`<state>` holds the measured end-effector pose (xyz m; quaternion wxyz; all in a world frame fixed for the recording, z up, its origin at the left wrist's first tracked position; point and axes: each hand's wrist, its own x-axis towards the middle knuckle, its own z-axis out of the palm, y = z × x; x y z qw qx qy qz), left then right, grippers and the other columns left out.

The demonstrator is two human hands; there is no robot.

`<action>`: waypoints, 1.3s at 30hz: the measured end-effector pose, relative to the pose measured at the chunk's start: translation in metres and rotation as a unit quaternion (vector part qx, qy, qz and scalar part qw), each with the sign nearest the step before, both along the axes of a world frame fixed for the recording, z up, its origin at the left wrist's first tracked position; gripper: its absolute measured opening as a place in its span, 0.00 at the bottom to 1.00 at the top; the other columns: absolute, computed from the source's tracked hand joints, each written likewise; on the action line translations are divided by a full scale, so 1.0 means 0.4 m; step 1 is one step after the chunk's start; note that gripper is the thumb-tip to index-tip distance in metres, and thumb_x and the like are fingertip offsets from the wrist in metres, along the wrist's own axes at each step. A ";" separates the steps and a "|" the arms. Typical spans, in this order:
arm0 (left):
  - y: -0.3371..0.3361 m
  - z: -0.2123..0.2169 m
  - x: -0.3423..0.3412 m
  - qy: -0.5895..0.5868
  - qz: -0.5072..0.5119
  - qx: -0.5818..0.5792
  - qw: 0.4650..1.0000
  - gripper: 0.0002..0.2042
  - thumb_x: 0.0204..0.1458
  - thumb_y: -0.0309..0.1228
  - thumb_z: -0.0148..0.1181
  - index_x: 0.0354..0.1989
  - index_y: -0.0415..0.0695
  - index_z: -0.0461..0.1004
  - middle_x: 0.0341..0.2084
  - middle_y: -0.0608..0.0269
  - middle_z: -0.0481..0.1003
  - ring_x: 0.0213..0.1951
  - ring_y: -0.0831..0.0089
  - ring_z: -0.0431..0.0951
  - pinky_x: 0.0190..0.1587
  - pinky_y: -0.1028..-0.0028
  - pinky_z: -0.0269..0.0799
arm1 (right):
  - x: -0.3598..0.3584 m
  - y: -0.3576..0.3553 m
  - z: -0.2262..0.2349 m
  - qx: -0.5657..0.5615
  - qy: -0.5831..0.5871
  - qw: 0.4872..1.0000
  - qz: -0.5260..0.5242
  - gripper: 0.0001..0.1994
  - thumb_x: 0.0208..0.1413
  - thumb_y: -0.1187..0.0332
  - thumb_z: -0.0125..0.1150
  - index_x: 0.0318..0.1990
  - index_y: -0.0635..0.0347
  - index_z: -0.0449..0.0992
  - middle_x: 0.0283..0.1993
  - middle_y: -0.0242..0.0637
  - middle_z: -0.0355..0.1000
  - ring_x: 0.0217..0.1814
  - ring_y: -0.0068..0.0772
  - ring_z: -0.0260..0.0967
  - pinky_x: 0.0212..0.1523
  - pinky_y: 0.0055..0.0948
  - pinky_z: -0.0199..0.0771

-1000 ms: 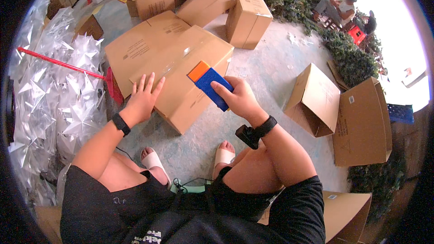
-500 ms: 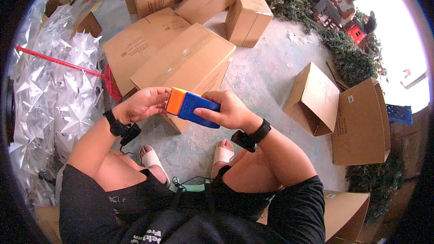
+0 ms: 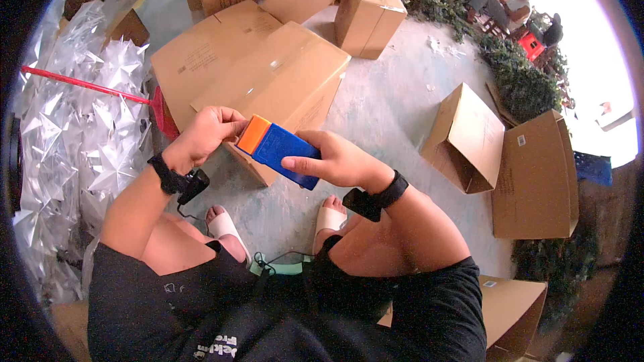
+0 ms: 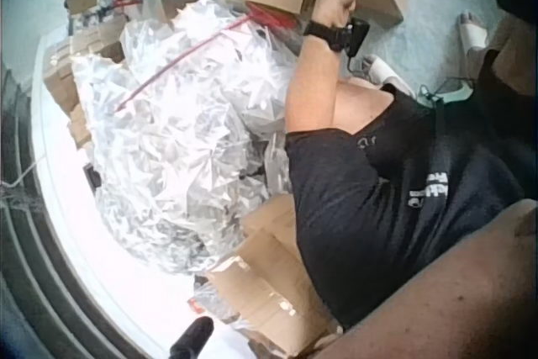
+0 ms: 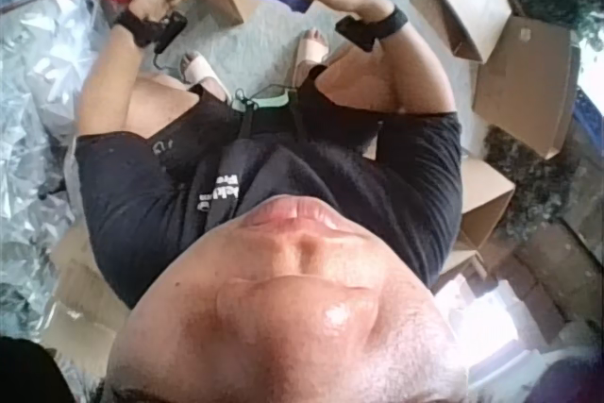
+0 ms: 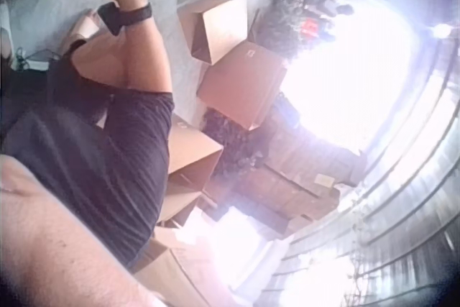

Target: Assembling and taping cardboard boxes using a tape dispenser.

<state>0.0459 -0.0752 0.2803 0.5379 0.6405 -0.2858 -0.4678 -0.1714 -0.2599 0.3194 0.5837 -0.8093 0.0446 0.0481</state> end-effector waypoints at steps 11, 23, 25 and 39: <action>0.157 0.067 0.271 -0.327 0.113 0.051 0.937 0.10 0.57 0.34 0.63 0.36 0.38 0.83 0.27 0.67 0.81 0.33 0.81 0.77 0.41 0.78 0.69 | -0.066 0.020 0.029 0.084 0.166 0.982 0.020 0.24 0.62 0.51 0.61 0.44 0.70 0.75 0.31 0.31 0.74 0.33 0.19 0.71 0.35 0.24 0.73; 0.142 -0.078 0.416 -0.452 0.199 0.138 0.858 0.12 0.51 0.39 0.68 0.28 0.43 0.84 0.23 0.67 0.81 0.25 0.78 0.76 0.33 0.74 0.70 | -0.050 0.046 -0.060 -0.003 0.276 0.961 -0.003 0.31 0.61 0.41 0.56 0.39 0.69 0.78 0.30 0.32 0.74 0.33 0.22 0.69 0.36 0.28 0.72; 0.126 -0.110 0.421 -0.450 0.190 0.139 0.861 0.11 0.51 0.39 0.68 0.28 0.43 0.84 0.23 0.66 0.82 0.25 0.77 0.76 0.33 0.73 0.70 | -0.044 0.045 -0.077 -0.012 0.285 0.958 -0.023 0.32 0.60 0.40 0.56 0.39 0.70 0.79 0.31 0.33 0.74 0.33 0.23 0.69 0.36 0.28 0.71; 0.133 -0.171 0.407 -0.245 0.101 0.141 0.954 0.25 0.59 0.33 0.57 0.66 0.45 0.66 0.50 0.64 0.77 0.46 0.75 0.76 0.43 0.75 0.71 | 0.008 0.054 -0.143 0.102 0.329 0.935 -0.089 0.29 0.56 0.44 0.60 0.38 0.71 0.80 0.32 0.39 0.77 0.30 0.27 0.73 0.34 0.29 0.73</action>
